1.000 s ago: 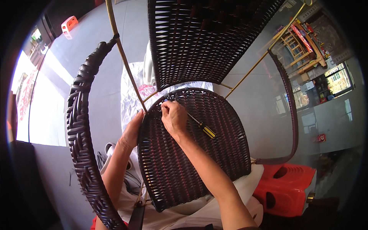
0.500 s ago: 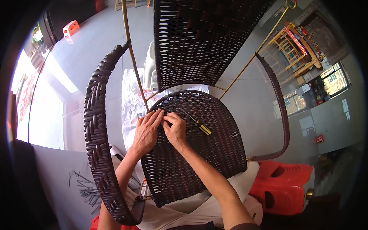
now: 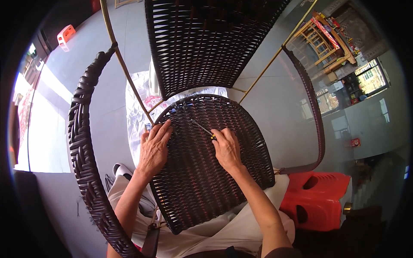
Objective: The person weaves plastic strips through the frame of a wicker chair, using a screwdriver to tighten the weave.
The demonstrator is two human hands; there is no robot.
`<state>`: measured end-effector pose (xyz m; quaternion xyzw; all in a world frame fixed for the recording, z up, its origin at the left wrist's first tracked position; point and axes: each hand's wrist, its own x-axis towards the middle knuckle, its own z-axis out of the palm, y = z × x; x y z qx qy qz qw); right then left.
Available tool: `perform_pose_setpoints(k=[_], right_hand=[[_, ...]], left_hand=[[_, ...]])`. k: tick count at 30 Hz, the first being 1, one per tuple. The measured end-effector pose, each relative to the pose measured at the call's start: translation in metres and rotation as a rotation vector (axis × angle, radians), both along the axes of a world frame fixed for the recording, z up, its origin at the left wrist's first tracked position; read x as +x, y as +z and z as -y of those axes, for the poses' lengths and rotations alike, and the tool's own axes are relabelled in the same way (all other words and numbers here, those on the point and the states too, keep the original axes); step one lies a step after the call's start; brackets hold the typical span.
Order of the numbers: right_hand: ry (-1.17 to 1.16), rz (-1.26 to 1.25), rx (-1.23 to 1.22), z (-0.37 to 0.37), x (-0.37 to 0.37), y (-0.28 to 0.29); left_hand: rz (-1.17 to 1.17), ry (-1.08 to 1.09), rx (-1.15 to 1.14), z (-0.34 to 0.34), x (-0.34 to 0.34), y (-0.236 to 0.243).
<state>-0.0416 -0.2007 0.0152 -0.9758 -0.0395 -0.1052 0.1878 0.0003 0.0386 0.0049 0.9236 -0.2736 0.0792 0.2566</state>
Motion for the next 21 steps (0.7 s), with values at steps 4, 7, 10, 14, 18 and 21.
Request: perform_pose_setpoints(k=[4,7,10,14,18,21], right_hand=[[0.114,0.048,0.121,-0.01,0.014,0.022],[0.212,0.036,0.085,-0.025,0.038,0.031],[0.23,-0.012,-0.018,-0.034,0.058,0.036],[0.246,-0.026,-0.099,-0.038,0.069,0.042],[0.276,-0.009,-0.185,-0.04,0.072,0.045],[0.319,0.097,-0.366,-0.05,0.07,0.048]], left_hand=[[-0.012,0.0,0.002,0.002,0.001,0.001],[-0.011,0.0,0.004,0.002,0.002,0.001],[-0.023,0.002,0.007,0.0,0.001,0.002],[-0.042,-0.006,-0.017,0.002,0.002,0.004],[-0.05,0.0,0.007,0.002,0.002,0.003],[-0.062,0.009,0.011,0.0,0.002,0.004]])
